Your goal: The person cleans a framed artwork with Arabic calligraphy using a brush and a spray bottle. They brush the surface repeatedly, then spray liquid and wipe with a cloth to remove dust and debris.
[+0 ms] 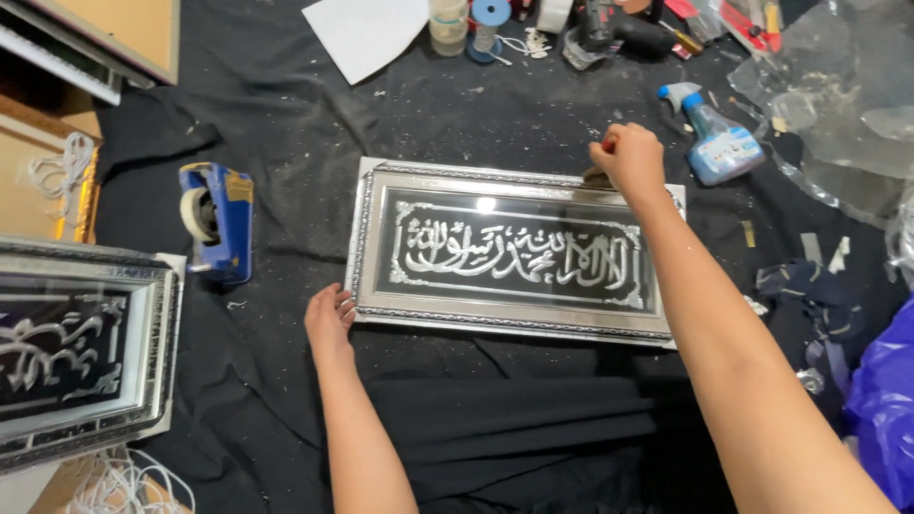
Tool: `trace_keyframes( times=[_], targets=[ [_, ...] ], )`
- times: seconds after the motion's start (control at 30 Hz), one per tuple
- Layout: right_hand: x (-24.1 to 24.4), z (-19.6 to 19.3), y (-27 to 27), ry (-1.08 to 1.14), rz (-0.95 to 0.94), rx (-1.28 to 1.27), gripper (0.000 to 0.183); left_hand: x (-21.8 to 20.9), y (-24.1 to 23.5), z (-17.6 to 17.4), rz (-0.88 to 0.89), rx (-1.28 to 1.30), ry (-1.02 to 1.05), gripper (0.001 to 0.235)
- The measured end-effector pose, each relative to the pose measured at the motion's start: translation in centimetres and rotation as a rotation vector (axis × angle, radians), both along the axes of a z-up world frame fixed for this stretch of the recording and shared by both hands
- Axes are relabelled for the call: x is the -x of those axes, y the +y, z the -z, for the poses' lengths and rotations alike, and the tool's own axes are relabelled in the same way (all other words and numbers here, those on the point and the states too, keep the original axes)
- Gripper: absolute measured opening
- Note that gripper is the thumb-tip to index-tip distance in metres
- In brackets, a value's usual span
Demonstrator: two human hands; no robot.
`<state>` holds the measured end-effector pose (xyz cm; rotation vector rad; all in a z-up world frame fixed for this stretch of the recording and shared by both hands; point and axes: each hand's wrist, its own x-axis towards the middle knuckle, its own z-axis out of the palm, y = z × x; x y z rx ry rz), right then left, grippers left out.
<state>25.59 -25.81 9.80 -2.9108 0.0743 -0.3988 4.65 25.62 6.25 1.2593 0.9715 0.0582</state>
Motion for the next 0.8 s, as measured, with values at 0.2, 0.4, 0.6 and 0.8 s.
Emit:
trace_keyframes(
  times=[0.2, 0.4, 0.6, 0.8],
  targets=[
    [-2.2, -2.7, 10.2, 0.026, -0.065, -0.228, 0.023, -0.4, 0.0, 0.9, -0.033, 0.027, 0.033, 0.026],
    [-3.3, -4.0, 7.7, -0.087, -0.026, -0.342, 0.028, -0.3, -0.2, 0.1, -0.041, 0.034, 0.037, 0.027],
    [-2.6, -2.0, -5.9, 0.196, 0.178, 0.296, 0.023, -1.1, -1.4, -4.1, 0.019, 0.068, 0.134, 0.029],
    [-0.4, -1.3, 0.6, 0.098, 0.103, 0.171, 0.018, -1.0, -1.7, -1.8, 0.013, 0.023, 0.058, 0.027]
  ],
)
